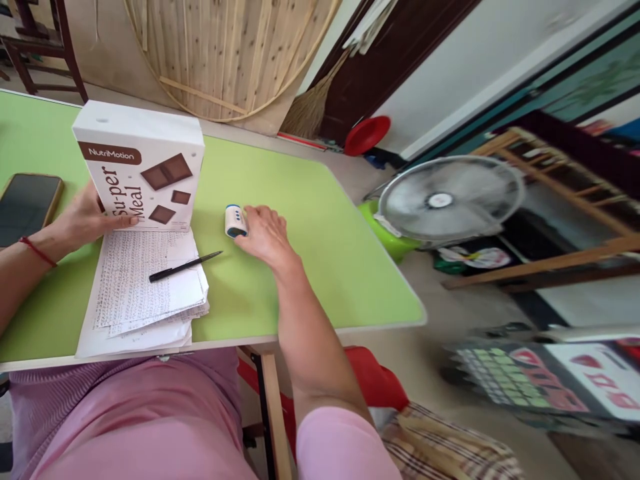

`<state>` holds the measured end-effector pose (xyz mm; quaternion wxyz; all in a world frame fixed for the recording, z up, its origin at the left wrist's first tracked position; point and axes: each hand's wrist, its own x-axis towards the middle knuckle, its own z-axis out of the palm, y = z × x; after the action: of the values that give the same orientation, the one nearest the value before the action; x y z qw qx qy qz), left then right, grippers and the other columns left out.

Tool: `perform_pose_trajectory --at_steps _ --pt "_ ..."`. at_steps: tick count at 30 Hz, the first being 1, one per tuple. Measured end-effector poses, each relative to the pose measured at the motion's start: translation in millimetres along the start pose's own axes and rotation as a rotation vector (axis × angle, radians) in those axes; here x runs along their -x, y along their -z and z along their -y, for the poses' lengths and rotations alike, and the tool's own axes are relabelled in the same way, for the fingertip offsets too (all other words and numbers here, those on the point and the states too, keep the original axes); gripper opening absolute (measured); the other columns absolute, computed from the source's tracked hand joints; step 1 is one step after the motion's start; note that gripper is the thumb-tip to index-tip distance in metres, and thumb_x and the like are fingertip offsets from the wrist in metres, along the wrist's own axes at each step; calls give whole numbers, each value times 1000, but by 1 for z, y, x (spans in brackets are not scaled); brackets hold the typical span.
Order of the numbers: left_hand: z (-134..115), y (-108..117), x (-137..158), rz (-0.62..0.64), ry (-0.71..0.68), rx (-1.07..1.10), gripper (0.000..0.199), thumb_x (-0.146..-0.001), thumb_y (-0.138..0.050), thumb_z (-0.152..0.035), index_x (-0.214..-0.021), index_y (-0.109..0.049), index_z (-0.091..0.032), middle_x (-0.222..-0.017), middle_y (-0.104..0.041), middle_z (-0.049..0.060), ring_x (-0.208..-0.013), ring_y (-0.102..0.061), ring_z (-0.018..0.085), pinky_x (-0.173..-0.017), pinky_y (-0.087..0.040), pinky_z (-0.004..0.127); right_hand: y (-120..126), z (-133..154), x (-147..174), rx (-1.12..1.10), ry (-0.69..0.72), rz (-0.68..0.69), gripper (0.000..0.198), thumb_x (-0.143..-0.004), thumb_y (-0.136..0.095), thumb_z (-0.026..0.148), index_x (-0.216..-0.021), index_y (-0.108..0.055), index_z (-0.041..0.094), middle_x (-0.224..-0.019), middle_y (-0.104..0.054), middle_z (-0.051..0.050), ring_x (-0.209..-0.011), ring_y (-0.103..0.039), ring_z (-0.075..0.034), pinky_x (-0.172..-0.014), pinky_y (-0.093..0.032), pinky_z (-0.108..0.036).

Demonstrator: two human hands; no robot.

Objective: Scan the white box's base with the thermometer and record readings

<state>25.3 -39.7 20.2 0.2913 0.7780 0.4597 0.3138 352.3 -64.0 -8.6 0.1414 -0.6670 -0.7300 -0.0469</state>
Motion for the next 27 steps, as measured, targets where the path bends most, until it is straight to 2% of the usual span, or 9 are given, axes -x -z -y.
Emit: perform_pose_trajectory --at_steps 3,5,7,10,11,13,16,20,27 --pt "6 0 -2 -45 5 58 68 -69 -74 -49 -123 -50 -16 -125 -61 10 -114 -58 29 -93 -50 43 -11 -11 -5 -41 -33 100 38 -63 -67 20 -100 -64 18 -85 -65 -10 -75 -58 -24 -68 -47 -36" --pt "3 3 -2 -99 18 29 70 -68 -76 -51 -123 -51 -17 -125 -62 11 -112 -59 30 -92 -50 44 -12 -11 -6 -154 -51 79 23 -61 -68 23 -83 -63 18 -76 -62 -6 -66 -55 -19 -61 -45 -31" --pt "-4 6 0 -144 35 16 69 -69 -76 -53 -123 -52 -18 -124 -63 11 -110 -61 30 -90 -51 43 -5 -6 -7 -315 -91 -52 23 -58 -70 27 -76 -60 18 -75 -61 -5 -65 -55 -18 -59 -45 -31" --pt "-12 9 6 -120 56 43 62 -72 -72 -58 -118 -56 -19 -118 -67 10 -104 -64 30 -84 -54 41 18 17 -1 -697 -111 -349 33 -60 -69 35 -88 -58 21 -87 -63 -5 -74 -59 -20 -64 -49 -35" --pt "-13 9 8 -92 63 59 62 -73 -71 -60 -117 -57 -19 -116 -68 10 -102 -65 30 -83 -55 41 28 28 3 -862 -88 -391 32 -64 -65 40 -89 -57 22 -85 -62 -4 -71 -59 -18 -63 -50 -34" --pt "-12 7 11 -47 83 62 64 -71 -72 -61 -116 -57 -18 -113 -69 11 -99 -66 30 -82 -55 41 47 52 15 -1174 -29 -302 29 -70 -58 46 -89 -55 24 -77 -59 0 -61 -56 -14 -60 -50 -34" --pt "-7 4 13 -12 100 19 67 -70 -72 -62 -118 -56 -18 -111 -70 12 -98 -67 30 -81 -55 41 64 87 35 -1443 -57 17 29 -68 -58 44 -89 -57 24 -63 -51 4 -52 -50 -12 -52 -45 -31" --pt "-4 2 12 -3 95 -33 64 -72 -67 -66 -117 -57 -20 -111 -70 11 -97 -66 31 -81 -54 42 53 117 56 -1608 -163 299 25 -62 -65 33 -84 -61 21 -62 -53 4 -53 -49 -11 -52 -43 -30" --pt "-2 1 12 9 45 -14 63 -76 -65 -64 -120 -56 -21 -111 -70 8 -95 -67 27 -80 -55 37 9 134 66 -1665 -255 202 27 -65 -72 32 -88 -63 21 -60 -52 6 -52 -47 -10 -54 -39 -29"
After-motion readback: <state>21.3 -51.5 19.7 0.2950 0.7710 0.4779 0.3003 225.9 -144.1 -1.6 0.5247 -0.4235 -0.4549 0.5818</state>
